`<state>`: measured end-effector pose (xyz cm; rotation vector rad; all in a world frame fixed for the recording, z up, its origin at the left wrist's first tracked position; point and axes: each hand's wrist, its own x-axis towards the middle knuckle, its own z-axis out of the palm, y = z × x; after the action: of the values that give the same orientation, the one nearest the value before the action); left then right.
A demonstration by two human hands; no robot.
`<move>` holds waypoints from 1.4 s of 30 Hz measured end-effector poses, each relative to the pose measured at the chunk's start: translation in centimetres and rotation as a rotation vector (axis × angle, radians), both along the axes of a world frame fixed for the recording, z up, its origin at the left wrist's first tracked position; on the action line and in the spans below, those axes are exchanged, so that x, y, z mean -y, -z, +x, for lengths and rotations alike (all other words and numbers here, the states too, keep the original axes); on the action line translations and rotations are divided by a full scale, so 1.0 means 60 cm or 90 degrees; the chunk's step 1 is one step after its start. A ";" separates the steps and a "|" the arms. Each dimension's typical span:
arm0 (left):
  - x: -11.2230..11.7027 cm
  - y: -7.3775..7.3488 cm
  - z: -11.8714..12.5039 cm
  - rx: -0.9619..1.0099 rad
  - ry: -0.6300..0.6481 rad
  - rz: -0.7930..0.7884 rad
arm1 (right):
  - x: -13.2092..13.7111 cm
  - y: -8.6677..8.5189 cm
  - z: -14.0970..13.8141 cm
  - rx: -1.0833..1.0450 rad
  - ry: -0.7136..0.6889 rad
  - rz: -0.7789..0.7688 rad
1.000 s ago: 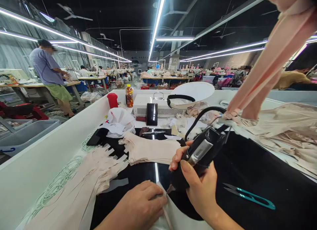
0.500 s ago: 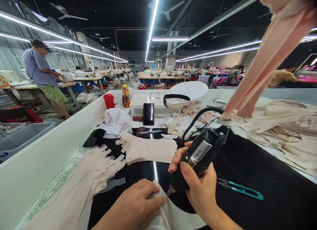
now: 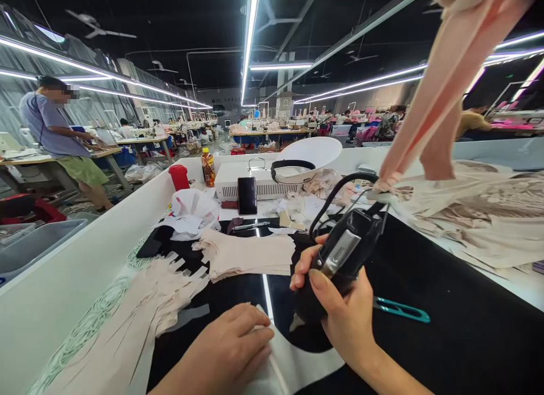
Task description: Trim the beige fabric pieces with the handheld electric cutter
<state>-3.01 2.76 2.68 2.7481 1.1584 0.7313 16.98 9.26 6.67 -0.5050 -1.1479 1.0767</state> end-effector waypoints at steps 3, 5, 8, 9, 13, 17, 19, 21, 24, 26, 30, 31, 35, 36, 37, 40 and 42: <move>0.001 0.001 0.015 0.004 -0.016 -0.034 | 0.003 0.002 0.003 0.006 -0.001 0.005; 0.002 0.008 0.023 -0.011 -0.023 -0.049 | 0.005 0.002 0.001 0.009 0.004 0.007; 0.006 0.020 0.027 -0.030 -0.014 -0.025 | 0.008 0.000 -0.004 0.010 0.002 0.014; 0.008 0.022 0.026 -0.032 -0.009 -0.013 | 0.009 -0.001 -0.006 0.008 -0.004 0.016; 0.011 0.024 0.018 -0.030 0.008 0.033 | 0.013 -0.003 -0.013 -0.006 -0.021 0.012; 0.010 0.024 0.017 -0.033 0.013 0.073 | 0.014 -0.001 -0.019 -0.007 -0.019 0.003; 0.009 0.024 0.020 -0.042 0.014 0.074 | 0.014 -0.001 -0.020 0.005 -0.018 0.003; 0.009 0.024 0.024 -0.047 0.012 0.083 | 0.013 0.002 -0.021 0.011 -0.017 0.009; 0.010 0.025 0.028 -0.052 0.009 0.123 | 0.012 0.009 -0.023 0.004 -0.012 0.024; 0.011 0.026 0.030 -0.051 0.004 0.136 | 0.012 0.015 -0.024 0.001 -0.011 0.027; 0.012 0.027 0.030 -0.051 0.000 0.128 | 0.014 0.021 -0.027 0.005 -0.016 0.005; 0.012 0.027 0.029 -0.052 0.002 0.128 | 0.016 0.021 -0.027 0.006 -0.015 0.001; 0.012 0.026 0.028 -0.050 0.002 0.131 | 0.020 0.012 -0.026 0.015 -0.008 -0.023; 0.012 0.025 0.027 -0.049 0.003 0.126 | 0.021 0.008 -0.023 0.020 -0.010 -0.024; 0.012 0.024 0.027 -0.048 0.002 0.119 | 0.020 0.004 -0.018 0.023 -0.012 -0.021; 0.014 0.020 0.028 -0.044 0.001 0.118 | 0.019 -0.008 0.002 0.022 0.000 0.017; 0.015 0.017 0.033 -0.028 0.001 0.119 | 0.020 -0.012 0.019 0.020 0.023 0.030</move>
<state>-1.00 1.88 1.67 2.9304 1.1518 0.8239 18.11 8.08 7.41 -0.5054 -1.1851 1.0114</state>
